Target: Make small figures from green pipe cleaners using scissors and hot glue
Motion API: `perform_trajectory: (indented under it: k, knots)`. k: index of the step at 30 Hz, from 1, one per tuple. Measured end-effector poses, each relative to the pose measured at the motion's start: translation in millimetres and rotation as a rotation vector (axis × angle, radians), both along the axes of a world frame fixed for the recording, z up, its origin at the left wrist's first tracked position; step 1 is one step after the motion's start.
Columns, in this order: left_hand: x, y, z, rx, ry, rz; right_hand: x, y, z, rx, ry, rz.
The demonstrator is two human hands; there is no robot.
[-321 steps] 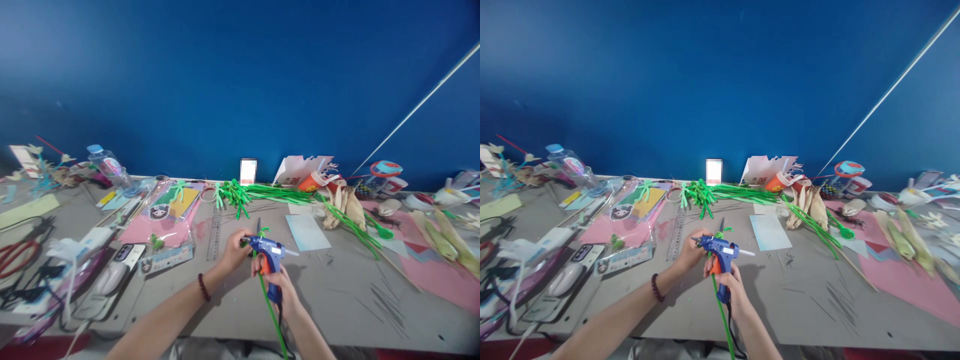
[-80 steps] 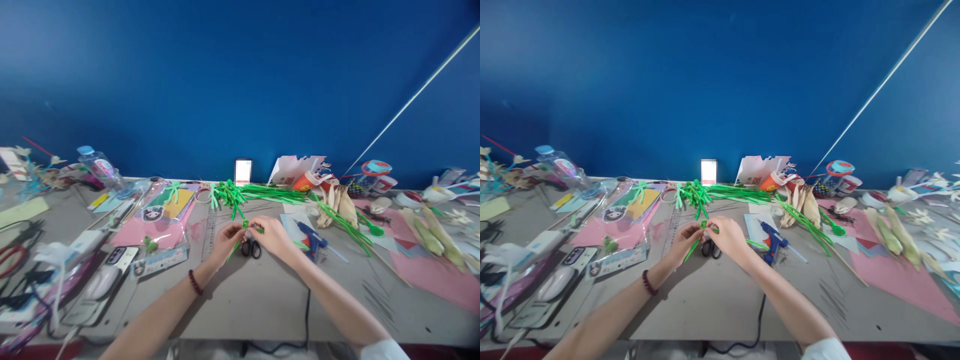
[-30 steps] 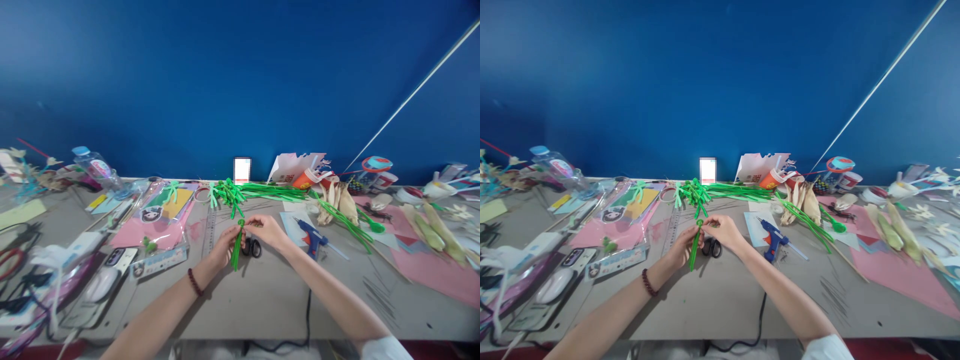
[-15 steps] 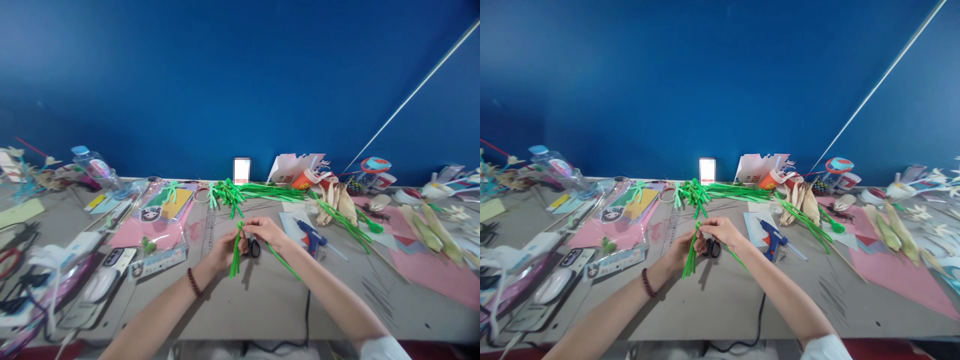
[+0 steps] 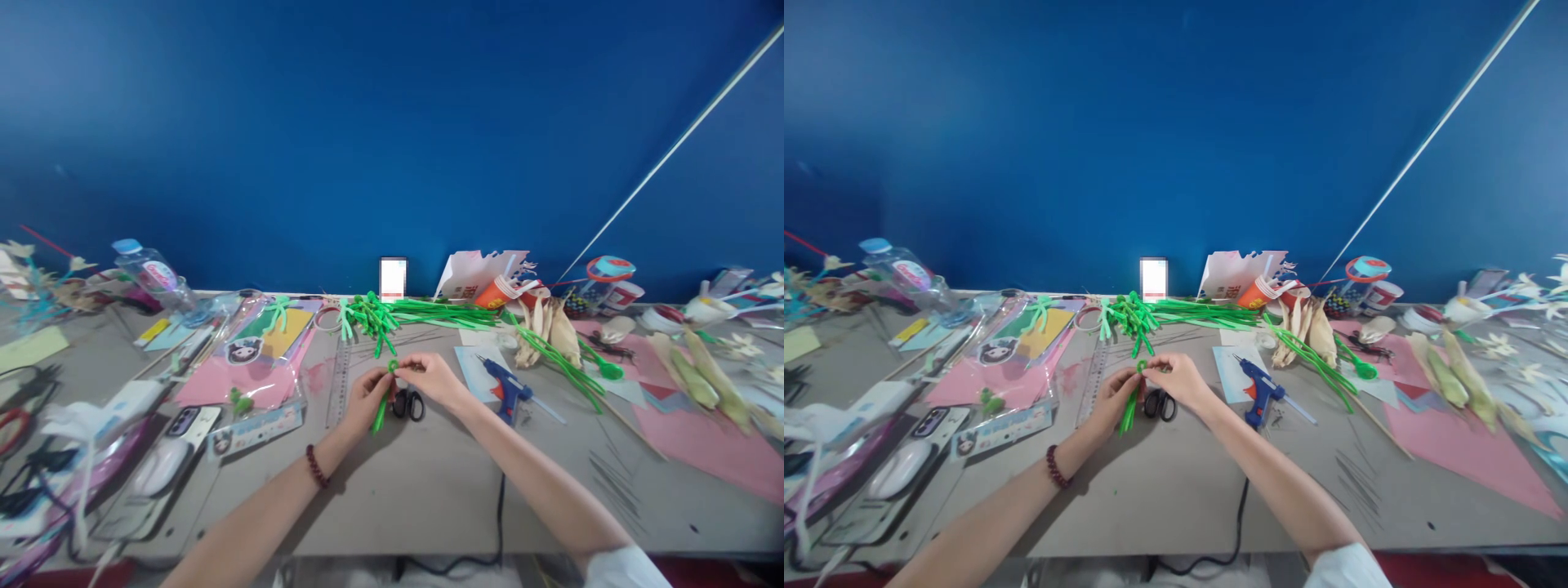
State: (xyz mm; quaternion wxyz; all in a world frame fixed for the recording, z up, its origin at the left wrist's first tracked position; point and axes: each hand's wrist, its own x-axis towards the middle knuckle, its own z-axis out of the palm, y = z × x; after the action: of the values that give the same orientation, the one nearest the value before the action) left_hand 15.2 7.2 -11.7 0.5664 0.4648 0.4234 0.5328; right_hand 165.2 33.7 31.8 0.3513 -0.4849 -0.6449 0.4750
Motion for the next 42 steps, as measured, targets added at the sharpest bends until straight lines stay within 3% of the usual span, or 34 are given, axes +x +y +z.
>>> perform_trajectory:
  k: [9, 15, 25, 28, 31, 37, 42]
  knots:
    - [-1, -1, 4.0, 0.088, 0.163, -0.012, 4, 1, 3.9, 0.096, -0.109, 0.040]
    - [0, -1, 5.0, -0.097, -0.091, -0.090, 5, 2, 4.2, 0.089, -0.082, -0.003]
    - [1, 2, -0.9, -0.301, -0.446, -0.329, 4, 4, -0.9, -0.262, 0.121, 0.007]
    - [0, 3, -2.2, -0.341, -0.498, -0.353, 4, 5, -2.9, -0.281, 0.150, 0.034]
    - [-2, 2, 0.2, -0.361, -0.447, -0.319, 4, 4, -1.1, -0.231, 0.134, 0.030]
    - [-1, -2, 9.8, -0.259, -0.232, -0.075, 2, 2, 3.9, -0.116, 0.066, -0.040]
    - [-2, 1, 8.1, -0.261, -0.247, -0.048, 1, 2, 3.1, -0.062, 0.064, -0.002]
